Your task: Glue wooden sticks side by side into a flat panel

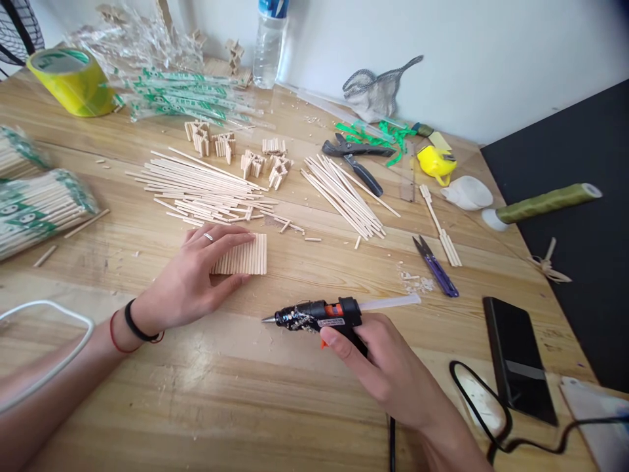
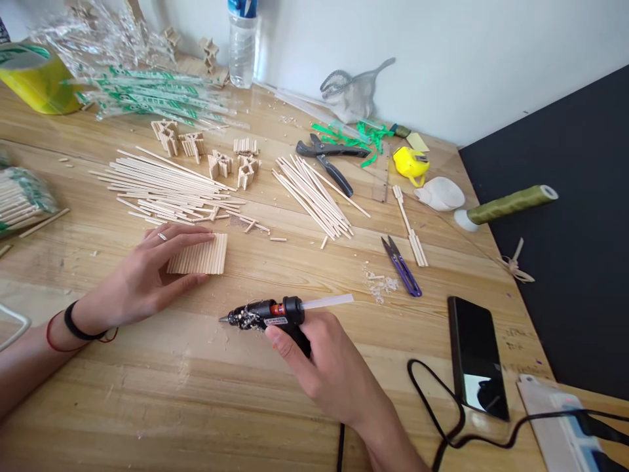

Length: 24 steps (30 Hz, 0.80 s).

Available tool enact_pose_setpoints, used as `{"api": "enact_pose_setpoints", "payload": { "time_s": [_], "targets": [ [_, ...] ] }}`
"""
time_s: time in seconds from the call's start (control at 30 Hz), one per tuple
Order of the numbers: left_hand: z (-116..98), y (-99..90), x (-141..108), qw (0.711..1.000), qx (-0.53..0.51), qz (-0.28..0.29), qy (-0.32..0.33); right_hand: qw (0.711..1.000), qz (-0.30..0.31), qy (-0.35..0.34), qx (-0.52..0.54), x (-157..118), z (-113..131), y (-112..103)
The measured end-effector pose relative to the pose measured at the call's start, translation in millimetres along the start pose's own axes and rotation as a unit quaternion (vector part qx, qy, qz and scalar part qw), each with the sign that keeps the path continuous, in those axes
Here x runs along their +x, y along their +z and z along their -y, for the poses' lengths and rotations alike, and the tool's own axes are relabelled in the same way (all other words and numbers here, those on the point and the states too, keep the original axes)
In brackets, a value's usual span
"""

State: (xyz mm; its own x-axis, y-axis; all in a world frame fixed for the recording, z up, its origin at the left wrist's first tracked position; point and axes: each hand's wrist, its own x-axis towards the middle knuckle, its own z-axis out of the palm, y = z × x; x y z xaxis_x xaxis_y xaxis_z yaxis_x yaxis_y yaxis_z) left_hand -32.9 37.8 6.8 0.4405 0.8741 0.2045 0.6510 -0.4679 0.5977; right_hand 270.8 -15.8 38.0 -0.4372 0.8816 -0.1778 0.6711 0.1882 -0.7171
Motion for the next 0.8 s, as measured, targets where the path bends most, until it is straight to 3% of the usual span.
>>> {"api": "enact_pose_setpoints", "payload": {
  "time_s": [0.33,0.6,0.8],
  "targets": [
    [1,1.6,0,1.0,-0.004,-0.005,0.001,0.995,-0.091,0.038,0.023,1,-16,8],
    [1,1.7,-1,1.0,-0.002,0.001,-0.004,0.996,-0.018,0.078,0.03,3,-7,0],
    [1,0.6,0,1.0,-0.003,0.006,-0.001,0.987,-0.073,0.104,0.103,0,-23,-1]
  ]
}}
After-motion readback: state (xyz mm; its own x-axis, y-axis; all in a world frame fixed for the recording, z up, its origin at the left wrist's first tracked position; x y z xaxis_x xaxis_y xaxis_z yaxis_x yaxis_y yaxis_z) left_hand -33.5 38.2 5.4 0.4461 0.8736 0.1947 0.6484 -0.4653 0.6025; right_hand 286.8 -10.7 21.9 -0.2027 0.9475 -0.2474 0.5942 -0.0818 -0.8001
